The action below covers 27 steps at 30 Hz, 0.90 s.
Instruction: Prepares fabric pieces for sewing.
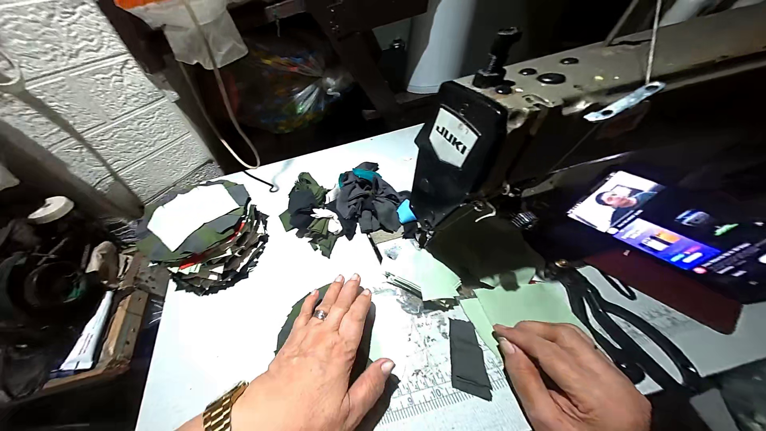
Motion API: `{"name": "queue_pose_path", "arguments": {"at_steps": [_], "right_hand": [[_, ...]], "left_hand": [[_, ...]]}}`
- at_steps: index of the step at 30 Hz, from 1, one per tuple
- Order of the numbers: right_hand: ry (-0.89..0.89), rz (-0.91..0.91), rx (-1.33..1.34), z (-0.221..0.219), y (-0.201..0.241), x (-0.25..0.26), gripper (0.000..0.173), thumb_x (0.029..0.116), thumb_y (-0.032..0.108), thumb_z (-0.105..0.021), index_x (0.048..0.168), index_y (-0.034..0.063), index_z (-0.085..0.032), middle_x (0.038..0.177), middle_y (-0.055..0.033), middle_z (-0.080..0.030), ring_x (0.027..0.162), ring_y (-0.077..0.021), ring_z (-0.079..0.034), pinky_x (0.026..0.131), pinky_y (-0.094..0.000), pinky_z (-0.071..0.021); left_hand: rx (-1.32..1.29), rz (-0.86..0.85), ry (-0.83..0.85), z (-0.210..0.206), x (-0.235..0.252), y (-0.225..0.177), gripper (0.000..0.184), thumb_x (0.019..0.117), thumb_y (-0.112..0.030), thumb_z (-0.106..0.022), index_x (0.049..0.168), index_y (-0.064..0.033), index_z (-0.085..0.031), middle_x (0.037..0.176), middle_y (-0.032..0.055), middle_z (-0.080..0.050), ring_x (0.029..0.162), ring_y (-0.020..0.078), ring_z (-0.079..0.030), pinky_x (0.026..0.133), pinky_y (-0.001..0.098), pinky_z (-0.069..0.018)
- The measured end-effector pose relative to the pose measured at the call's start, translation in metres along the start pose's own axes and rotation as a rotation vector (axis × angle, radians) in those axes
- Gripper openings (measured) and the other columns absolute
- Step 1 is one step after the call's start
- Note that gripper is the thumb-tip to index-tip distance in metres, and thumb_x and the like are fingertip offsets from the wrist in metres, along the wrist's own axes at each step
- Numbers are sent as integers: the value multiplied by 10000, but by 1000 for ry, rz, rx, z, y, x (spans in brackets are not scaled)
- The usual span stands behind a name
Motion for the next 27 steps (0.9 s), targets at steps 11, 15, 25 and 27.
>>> {"name": "queue_pose_path", "arguments": {"at_steps": [11, 15, 25, 27], "right_hand": [[92, 10, -26, 0, -1, 0, 240, 1012, 138, -557, 1036, -1, -750, 907, -178, -656, 905, -247, -608, 818, -313, -490], [97, 11, -27, -1, -1, 1, 235, 1005, 133, -563, 1030, -7, -750, 901, -186, -658, 903, -252, -608, 813, -309, -488], [105, 20, -30, 0, -1, 0, 234, 1008, 134, -559, 1031, -4, -746, 895, -187, -653, 906, -256, -605, 815, -318, -486], [107, 19, -25, -1, -1, 0, 232, 1006, 130, -561, 1029, -10, -745, 893, -190, -652, 905, -264, -605, 817, -328, -484]], "left_hand": [[-393, 311, -463, 73, 69, 105, 356, 1005, -70, -526, 1347, 26, -542, 1337, 222, -566, 1254, 306, -568, 1036, 464, -491], [-398, 530, -382, 65, 94, 136, 450, 994, -72, -568, 1425, 3, -466, 1419, 243, -501, 1308, 371, -518, 1060, 516, -451], [-511, 571, -431, 45, 100, 158, 184, 968, -118, -680, 1121, -16, -671, 1103, 167, -637, 1044, 285, -619, 920, 472, -502], [-587, 555, -475, 44, 99, 162, 127, 952, -106, -704, 1049, -27, -682, 1007, 136, -657, 938, 237, -635, 847, 436, -519]]}}
Point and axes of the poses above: each hand's wrist, its own x-axis towards the middle knuckle, its own z-axis out of the back of the hand, y = z × x, the point moved 8 cm from there along x, towards the middle knuckle
